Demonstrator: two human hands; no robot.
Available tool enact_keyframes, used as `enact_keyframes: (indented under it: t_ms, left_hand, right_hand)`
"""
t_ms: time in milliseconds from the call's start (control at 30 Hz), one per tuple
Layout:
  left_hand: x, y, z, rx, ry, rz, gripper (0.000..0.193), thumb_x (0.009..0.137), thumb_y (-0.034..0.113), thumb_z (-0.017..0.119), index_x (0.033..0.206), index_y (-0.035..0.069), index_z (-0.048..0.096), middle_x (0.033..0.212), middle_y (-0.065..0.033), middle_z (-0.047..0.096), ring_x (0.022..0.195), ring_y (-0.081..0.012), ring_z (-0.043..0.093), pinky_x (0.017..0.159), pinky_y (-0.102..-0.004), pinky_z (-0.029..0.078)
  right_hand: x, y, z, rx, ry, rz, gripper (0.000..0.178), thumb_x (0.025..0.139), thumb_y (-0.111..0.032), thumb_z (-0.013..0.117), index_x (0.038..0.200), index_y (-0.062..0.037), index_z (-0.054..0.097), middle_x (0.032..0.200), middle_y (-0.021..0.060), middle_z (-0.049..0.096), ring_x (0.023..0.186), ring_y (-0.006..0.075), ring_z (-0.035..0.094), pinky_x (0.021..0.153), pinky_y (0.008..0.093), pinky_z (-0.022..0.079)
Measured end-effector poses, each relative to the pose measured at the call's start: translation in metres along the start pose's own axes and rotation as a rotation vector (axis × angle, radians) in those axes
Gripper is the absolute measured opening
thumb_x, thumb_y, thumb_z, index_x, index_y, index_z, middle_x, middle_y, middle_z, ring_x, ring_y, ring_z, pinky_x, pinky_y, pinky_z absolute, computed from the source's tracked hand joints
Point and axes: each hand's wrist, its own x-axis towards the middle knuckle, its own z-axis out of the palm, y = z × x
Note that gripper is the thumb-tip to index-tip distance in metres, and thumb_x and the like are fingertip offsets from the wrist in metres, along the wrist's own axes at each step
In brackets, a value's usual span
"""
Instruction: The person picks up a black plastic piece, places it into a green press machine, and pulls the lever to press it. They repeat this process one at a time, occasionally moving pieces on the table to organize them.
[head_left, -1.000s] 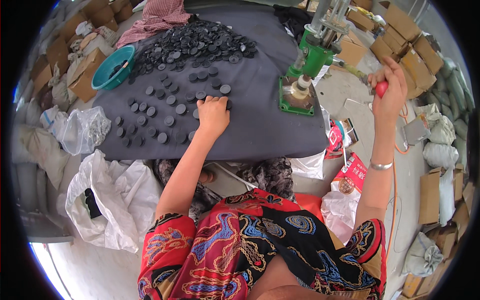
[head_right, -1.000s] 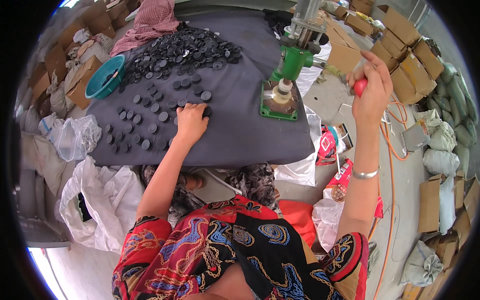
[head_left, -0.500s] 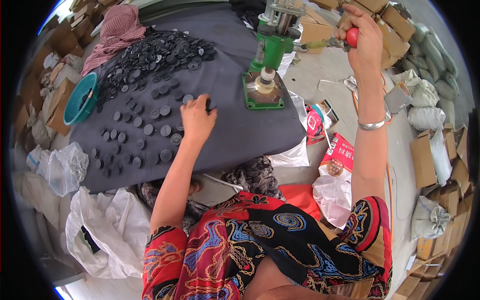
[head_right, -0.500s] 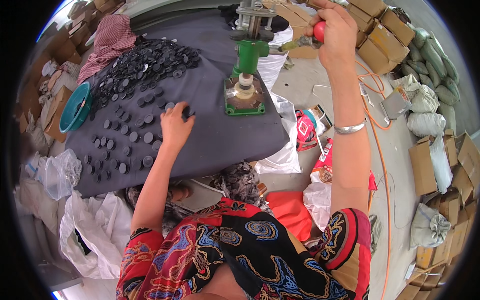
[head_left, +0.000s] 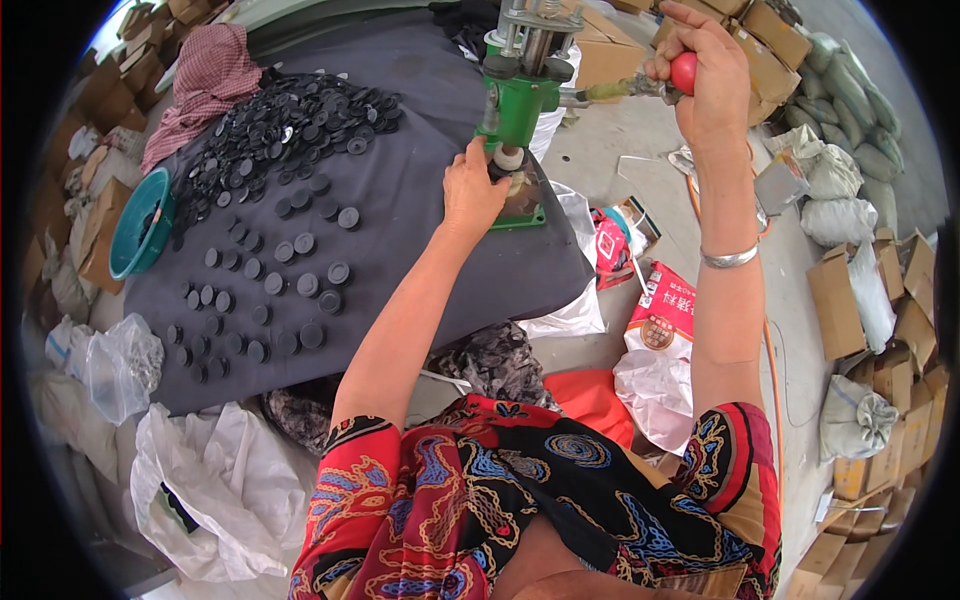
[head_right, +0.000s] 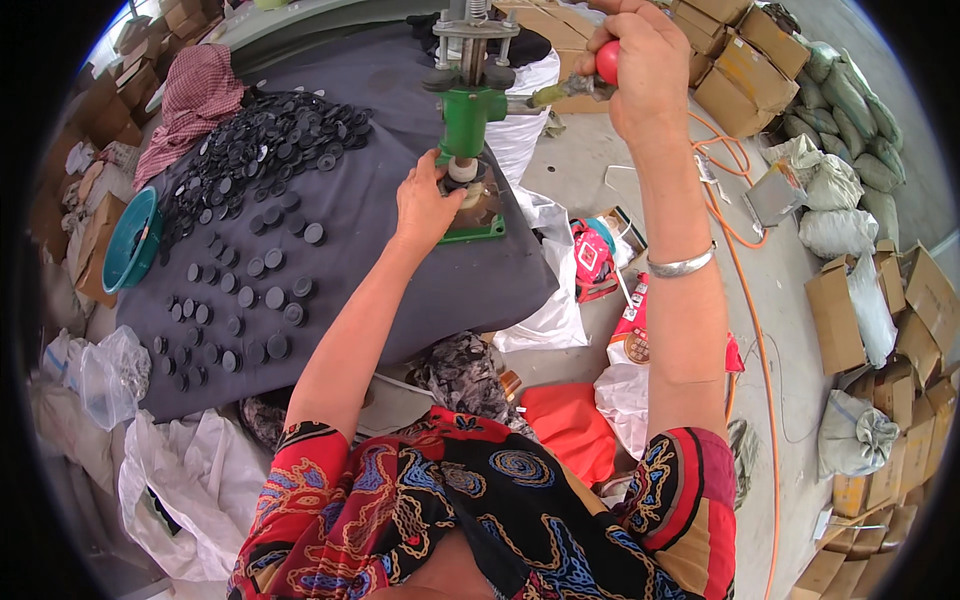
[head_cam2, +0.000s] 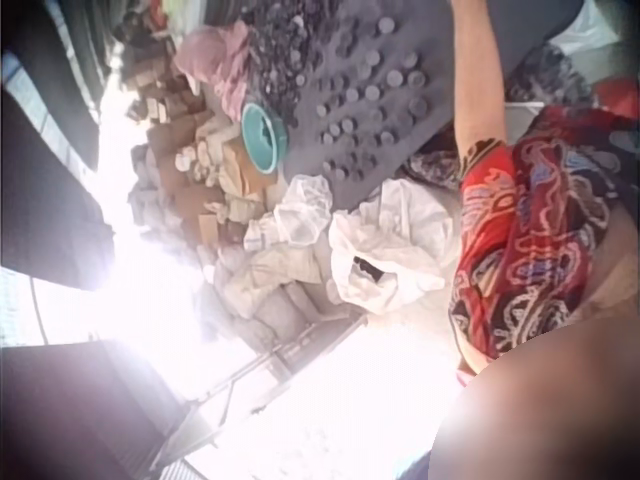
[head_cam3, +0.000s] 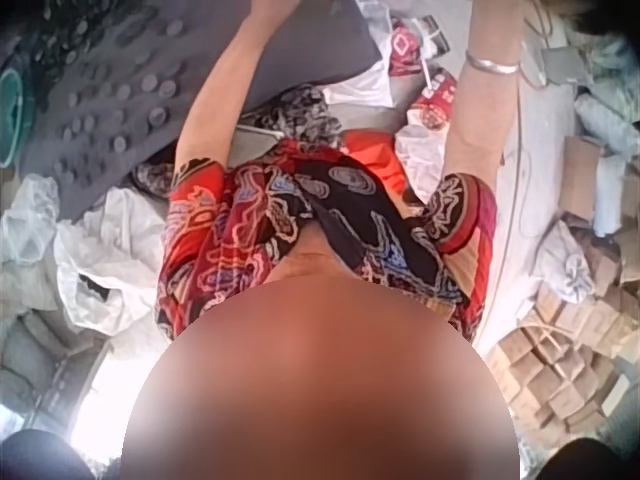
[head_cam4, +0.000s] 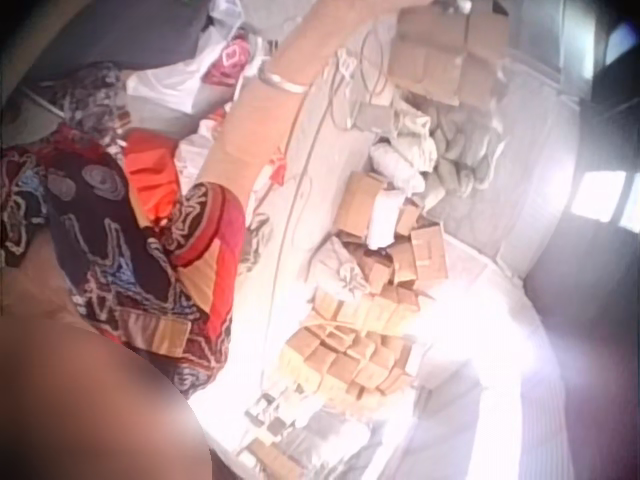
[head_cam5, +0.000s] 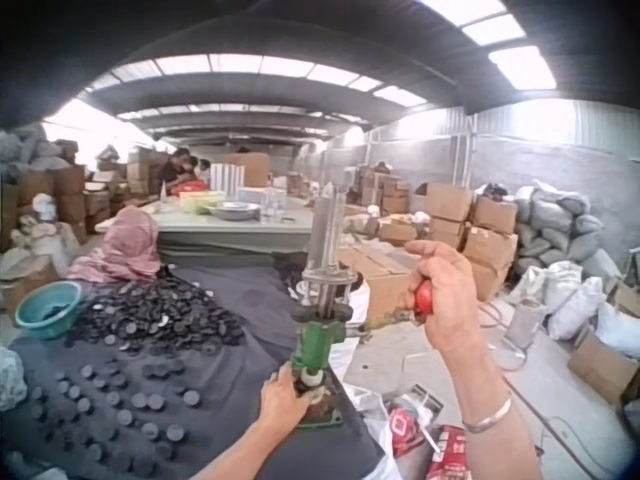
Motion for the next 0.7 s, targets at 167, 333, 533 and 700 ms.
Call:
enact_keyframes:
  t_ms: [167, 333, 533, 700]
  left_hand:
    - [0.004, 0.003, 0.008, -0.063, -0.038, -0.105, 0.069, 0.071, 0.012, 0.076, 0.131, -0.002, 0.044, 0.109, -0.0168, 0.068, 0.104, -0.0338, 0.062, 0.089, -0.0417, 0.047]
    - [0.002, -0.008, 0.006, -0.133, -0.008, -0.141, 0.070, 0.071, 0.009, 0.076, 0.131, -0.002, 0.044, 0.114, -0.0171, 0.067, 0.103, -0.0319, 0.064, 0.089, -0.0387, 0.048]
    - [-0.014, 0.000, -0.032, -0.028, 0.047, 0.033, 0.059, 0.070, 0.008, 0.073, 0.125, 0.003, 0.053, 0.111, -0.0143, 0.067, 0.103, -0.0318, 0.062, 0.089, -0.0406, 0.047]
    - [-0.034, -0.042, -0.106, 0.474, 0.173, 0.020, 0.030, 0.072, 0.012, 0.069, 0.102, 0.005, 0.065, 0.100, -0.0127, 0.067, 0.097, -0.0324, 0.060, 0.084, -0.0435, 0.047]
  right_hand:
    - [-0.016, 0.002, -0.006, -0.023, -0.045, -0.001, 0.028, 0.084, -0.005, 0.045, 0.107, 0.0061, 0.057, 0.064, 0.0064, 0.050, 0.051, 0.0161, 0.048, 0.052, 0.0308, 0.044]
    - [-0.057, 0.016, -0.009, -0.006, -0.061, 0.004, 0.030, 0.088, -0.005, 0.043, 0.113, 0.0077, 0.055, 0.064, 0.0055, 0.046, 0.055, 0.0160, 0.046, 0.061, 0.0337, 0.044]
    - [-0.152, 0.099, -0.047, 0.001, -0.090, -0.419, 0.019, 0.091, -0.003, 0.041, 0.103, 0.0065, 0.054, 0.060, 0.0055, 0.048, 0.055, 0.0143, 0.049, 0.067, 0.0347, 0.048]
    - [-0.147, 0.094, -0.040, 0.036, -0.086, -0.354, 0.018, 0.090, -0.001, 0.042, 0.100, 0.0066, 0.054, 0.061, 0.0058, 0.049, 0.057, 0.0146, 0.050, 0.069, 0.0357, 0.048]
